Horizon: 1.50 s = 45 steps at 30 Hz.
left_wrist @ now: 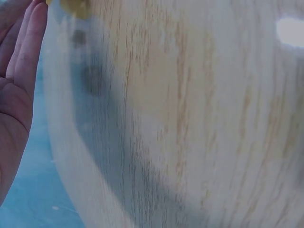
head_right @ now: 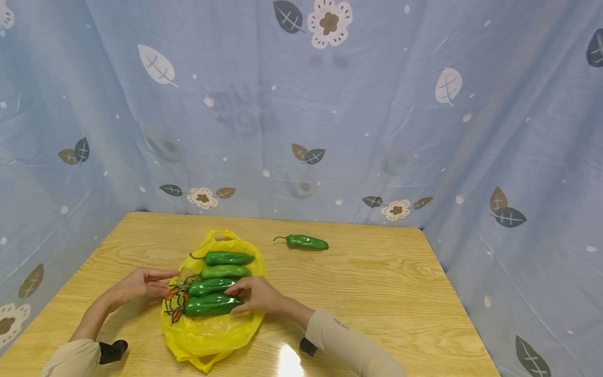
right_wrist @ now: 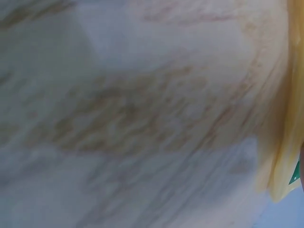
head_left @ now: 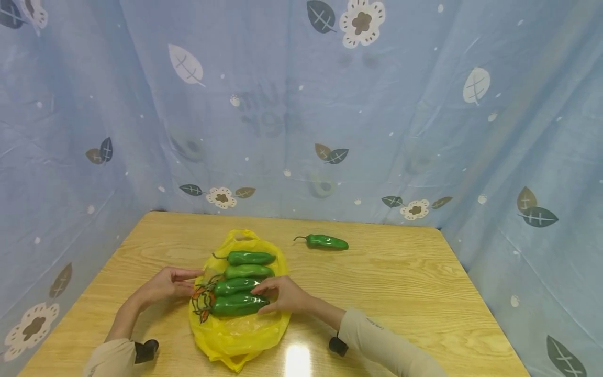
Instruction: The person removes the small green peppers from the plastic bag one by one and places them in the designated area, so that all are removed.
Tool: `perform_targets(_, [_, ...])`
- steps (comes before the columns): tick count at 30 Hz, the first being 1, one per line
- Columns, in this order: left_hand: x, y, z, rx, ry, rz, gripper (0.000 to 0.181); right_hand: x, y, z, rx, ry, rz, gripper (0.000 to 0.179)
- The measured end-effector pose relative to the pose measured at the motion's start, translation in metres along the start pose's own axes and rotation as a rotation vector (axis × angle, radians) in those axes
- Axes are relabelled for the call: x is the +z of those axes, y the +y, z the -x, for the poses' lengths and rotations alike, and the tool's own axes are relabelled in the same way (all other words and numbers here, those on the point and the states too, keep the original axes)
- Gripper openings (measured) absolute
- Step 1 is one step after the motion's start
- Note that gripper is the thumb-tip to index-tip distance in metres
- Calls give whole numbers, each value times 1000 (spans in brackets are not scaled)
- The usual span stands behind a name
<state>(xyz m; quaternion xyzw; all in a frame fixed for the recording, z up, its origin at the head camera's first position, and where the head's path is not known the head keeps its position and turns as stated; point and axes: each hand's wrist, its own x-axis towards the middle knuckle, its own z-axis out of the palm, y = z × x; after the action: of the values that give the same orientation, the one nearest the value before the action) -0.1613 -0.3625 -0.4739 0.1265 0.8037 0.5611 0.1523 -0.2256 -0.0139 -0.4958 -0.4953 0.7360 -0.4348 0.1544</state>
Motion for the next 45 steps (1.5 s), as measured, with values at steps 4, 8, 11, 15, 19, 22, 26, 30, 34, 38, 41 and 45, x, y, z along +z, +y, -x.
perform_targets(4, [2, 1, 1, 1, -2, 8, 55, 5, 2, 2, -7, -41, 117, 52])
perform_targets(8, [3, 2, 1, 0, -3, 8, 55, 10, 3, 2, -7, -42, 166, 57])
perform_targets(11, [1, 2, 1, -16, 2, 9, 55, 13, 2, -1, -31, -34, 228, 56])
perform_targets(15, [0, 0, 0, -25, -2, 22, 54, 15, 1, -5, -54, -41, 288, 54])
perform_targets(19, [0, -2, -1, -31, -2, 23, 54, 16, 2, -6, -66, -44, 308, 51])
perform_targets(22, [1, -2, -1, -30, 4, 9, 54, 13, 3, -5, -88, -32, 293, 50])
perform_targets(26, [1, -1, 0, -28, 14, -5, 55, 5, 1, -4, -73, -22, 227, 47])
perform_targets(30, [0, -1, -1, -30, 20, -6, 56, -5, -1, -1, -14, -4, 161, 47])
perform_targets(34, [0, -1, -1, -26, 16, -2, 55, -15, -4, 2, 11, 26, 93, 45])
perform_targets(38, [0, -1, -1, -20, 5, 18, 56, -26, -7, 6, 31, 35, 30, 43])
perform_targets(41, [0, 0, 0, -20, -1, 29, 57, -32, -6, 10, 49, 37, 5, 42])
perform_targets(45, [0, -1, 0, -18, -5, 28, 57, -39, -5, 15, 48, 53, -2, 42])
